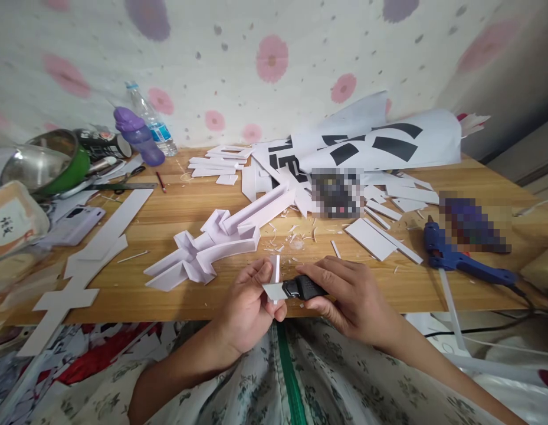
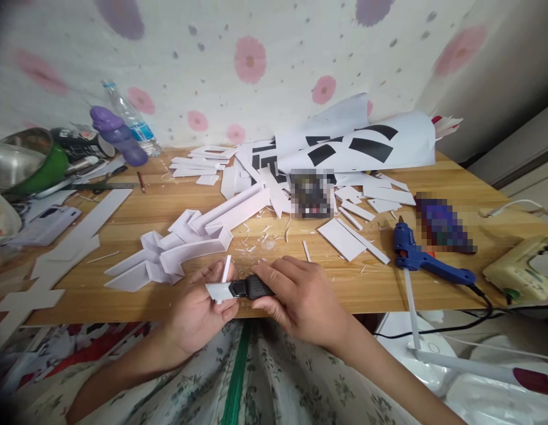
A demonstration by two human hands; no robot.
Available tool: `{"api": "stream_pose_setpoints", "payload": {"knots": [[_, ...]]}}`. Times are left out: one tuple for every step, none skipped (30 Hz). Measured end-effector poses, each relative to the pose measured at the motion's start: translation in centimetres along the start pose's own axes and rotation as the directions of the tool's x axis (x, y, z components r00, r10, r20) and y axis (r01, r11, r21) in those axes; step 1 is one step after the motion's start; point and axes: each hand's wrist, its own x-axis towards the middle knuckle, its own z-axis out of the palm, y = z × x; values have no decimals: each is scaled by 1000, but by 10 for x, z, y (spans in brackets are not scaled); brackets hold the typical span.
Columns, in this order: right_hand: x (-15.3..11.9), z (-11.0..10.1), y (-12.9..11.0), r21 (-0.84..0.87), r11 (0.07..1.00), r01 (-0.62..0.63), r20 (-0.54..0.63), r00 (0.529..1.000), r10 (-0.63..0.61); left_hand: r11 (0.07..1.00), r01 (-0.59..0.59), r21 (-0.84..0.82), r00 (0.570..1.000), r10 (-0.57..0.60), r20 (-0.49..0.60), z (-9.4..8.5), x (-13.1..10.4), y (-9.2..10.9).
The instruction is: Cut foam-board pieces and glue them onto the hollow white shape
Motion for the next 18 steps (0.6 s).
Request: {"api": "stream_pose_setpoints", "payload": {"knots": [[0,0,-1,1,1000,-1,6,1000,1,1000,-1,1,1000,1,-3,0,0,0],[0,0,-1,1,1000,-3,6,1000,3,1000,1,5,1000,-1,-2,0,0,0],[0,0,-1,-4,1000,-6,0,1000,6,1000,6,11,1000,-6,-1,0,0,0],[-1,0,-1,-11,1000,-9,-8,1000,9,1000,10,16,1000,-10,3,0,-1,0],[-1,1,0,-15,1000,-13,-14,1000,12,1000,11,20,1000,-11,6,0,-1,0],[-1,1,1,-17,1000,-17,-19,1000,17,1000,8,22,1000,-8,9,1,-2,0],[-1,1,1,-16,1000,-23,-21,1000,22,1000,1,23,1000,-2,10,1,-3,0],[-1,2,2,-13,999,-29,-19,999,28,1000,-4,25,1000,4,10,2,-3,0],[-2,2,2,-9,999,-33,-19,999,33,1000,-9,29,1000,9,10,2,-4,0],[-2,1,2,-4,999,-34,-18,999,34,999,-12,36,1000,12,9,3,-4,0],[-2,1,2,2,1000,-31,-16,999,31,999,-13,44,1000,12,9,3,-4,0],[-2,0,1,9,1000,-26,-12,1000,26,999,-12,52,1000,11,7,3,-4,0],[-2,0,1,15,1000,-22,-6,1000,23,998,-10,58,1000,10,4,3,-4,0],[-2,-1,0,18,1000,-19,-3,1000,19,998,-7,62,1000,7,2,2,-4,0],[-2,-1,0,20,1000,-16,-1,1000,16,998,-5,63,1000,5,1,2,-4,0],[-2,-1,-1,19,1000,-15,-3,1000,15,998,-3,62,1000,3,-1,2,-3,0],[-2,-1,-1,16,1000,-14,-6,1000,14,998,-3,59,1000,3,-2,1,-3,0],[-2,0,-1,12,1000,-12,-9,1000,12,999,-3,54,1000,3,-1,1,-3,0]]}}
